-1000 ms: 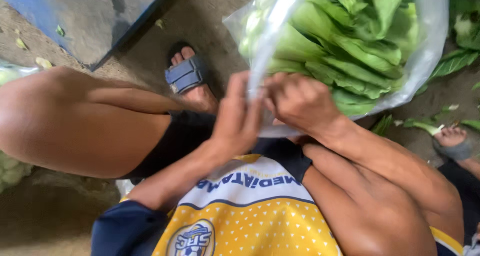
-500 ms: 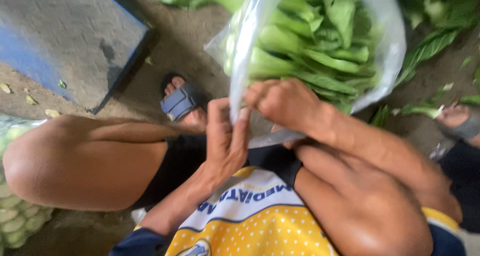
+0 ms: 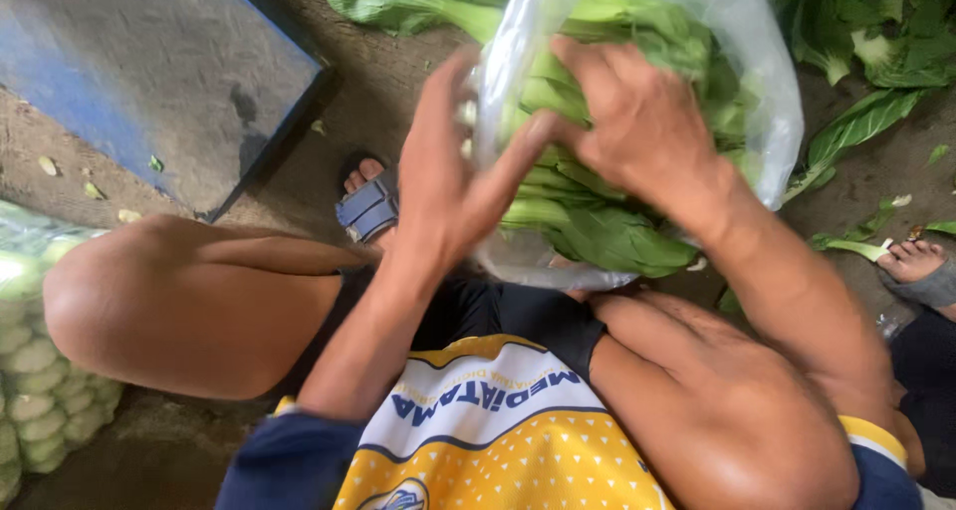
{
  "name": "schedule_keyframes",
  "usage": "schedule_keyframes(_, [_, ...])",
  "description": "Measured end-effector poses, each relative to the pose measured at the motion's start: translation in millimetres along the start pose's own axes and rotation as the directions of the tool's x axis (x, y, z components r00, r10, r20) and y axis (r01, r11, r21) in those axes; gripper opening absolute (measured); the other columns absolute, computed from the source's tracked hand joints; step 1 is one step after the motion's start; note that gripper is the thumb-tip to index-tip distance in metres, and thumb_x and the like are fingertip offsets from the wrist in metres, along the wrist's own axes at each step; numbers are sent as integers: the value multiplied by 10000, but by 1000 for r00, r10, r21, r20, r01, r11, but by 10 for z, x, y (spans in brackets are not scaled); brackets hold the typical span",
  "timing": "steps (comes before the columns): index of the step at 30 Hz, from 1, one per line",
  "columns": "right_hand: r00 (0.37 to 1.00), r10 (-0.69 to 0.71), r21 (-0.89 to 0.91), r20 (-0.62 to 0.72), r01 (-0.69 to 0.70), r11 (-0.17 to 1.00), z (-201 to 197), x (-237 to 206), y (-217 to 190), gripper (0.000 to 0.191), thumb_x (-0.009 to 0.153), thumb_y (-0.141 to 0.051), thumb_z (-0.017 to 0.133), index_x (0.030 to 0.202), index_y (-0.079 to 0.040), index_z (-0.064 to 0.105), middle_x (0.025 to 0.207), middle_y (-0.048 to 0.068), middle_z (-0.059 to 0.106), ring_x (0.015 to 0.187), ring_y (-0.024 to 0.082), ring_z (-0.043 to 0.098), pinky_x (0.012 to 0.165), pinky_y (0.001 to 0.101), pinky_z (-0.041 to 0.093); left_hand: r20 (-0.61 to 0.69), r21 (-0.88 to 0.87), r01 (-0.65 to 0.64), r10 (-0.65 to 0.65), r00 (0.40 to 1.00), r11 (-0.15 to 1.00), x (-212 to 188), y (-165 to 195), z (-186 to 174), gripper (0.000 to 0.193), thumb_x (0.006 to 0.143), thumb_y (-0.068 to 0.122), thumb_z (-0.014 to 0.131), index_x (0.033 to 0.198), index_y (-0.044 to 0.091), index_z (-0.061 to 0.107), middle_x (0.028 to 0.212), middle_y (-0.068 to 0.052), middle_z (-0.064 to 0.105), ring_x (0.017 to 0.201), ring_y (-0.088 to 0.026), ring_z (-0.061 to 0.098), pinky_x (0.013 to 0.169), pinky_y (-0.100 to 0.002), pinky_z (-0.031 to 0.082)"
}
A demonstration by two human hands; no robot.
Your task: The person sits on the ground and packs bok choy into a clear plastic bag. They repeatedly pick up bunches of bok choy from a large pile, arrange them inside the bag, and press them down to fit more. The bag gradually fills as the person continues to add vegetables.
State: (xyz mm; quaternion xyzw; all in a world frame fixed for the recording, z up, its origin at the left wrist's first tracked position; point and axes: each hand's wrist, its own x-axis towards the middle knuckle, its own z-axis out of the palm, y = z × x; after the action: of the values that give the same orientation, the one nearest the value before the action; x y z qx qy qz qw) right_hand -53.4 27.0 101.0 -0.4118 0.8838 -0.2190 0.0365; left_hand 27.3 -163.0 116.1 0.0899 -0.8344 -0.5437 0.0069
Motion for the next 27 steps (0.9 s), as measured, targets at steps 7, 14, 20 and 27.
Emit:
schedule_keyframes(7, [975,-155,-107,159,174,979,107,-42,246,278,1019,-119,653,1276,-15,649,1181,131,687,1053,290,690,829,327,586,108,-203,129,-109,988,971,301,-254,145,281,1108,198,642,1320,22,699,797,-6,616,726,-72,531,632,-272,449])
schedule_keyframes(14, [959,-86,-165,269,134,977,88,-57,116,450,938,-94,652,1376,11,641,1149,107,654,1079,256,635,845,325,586,-26,-195,1,-7,1000,981,236,-34,91,186,1134,135,663,1281,29,704,801,16,623,733,-33,519,625,-216,448])
schedule_keyframes(20, [1000,0,-131,28,4,991,177,39,22,506,1018,-329,641,1341,57,582,1427,310,537,1359,437,534,1188,485,408,83,-137,-108,120,989,985,164,-75,144,203,1087,116,692,1269,29,720,876,-12,671,728,-23,586,652,-222,488])
schedule_keyframes(27, [997,28,-43,-75,-31,999,176,-480,134,640,1040,-519,625,1441,-22,597,1456,218,557,1350,445,543,1153,510,452,31,-349,147,-145,989,925,82,172,75,206,1104,30,657,1303,0,700,1172,-53,721,1055,-117,662,946,-254,546])
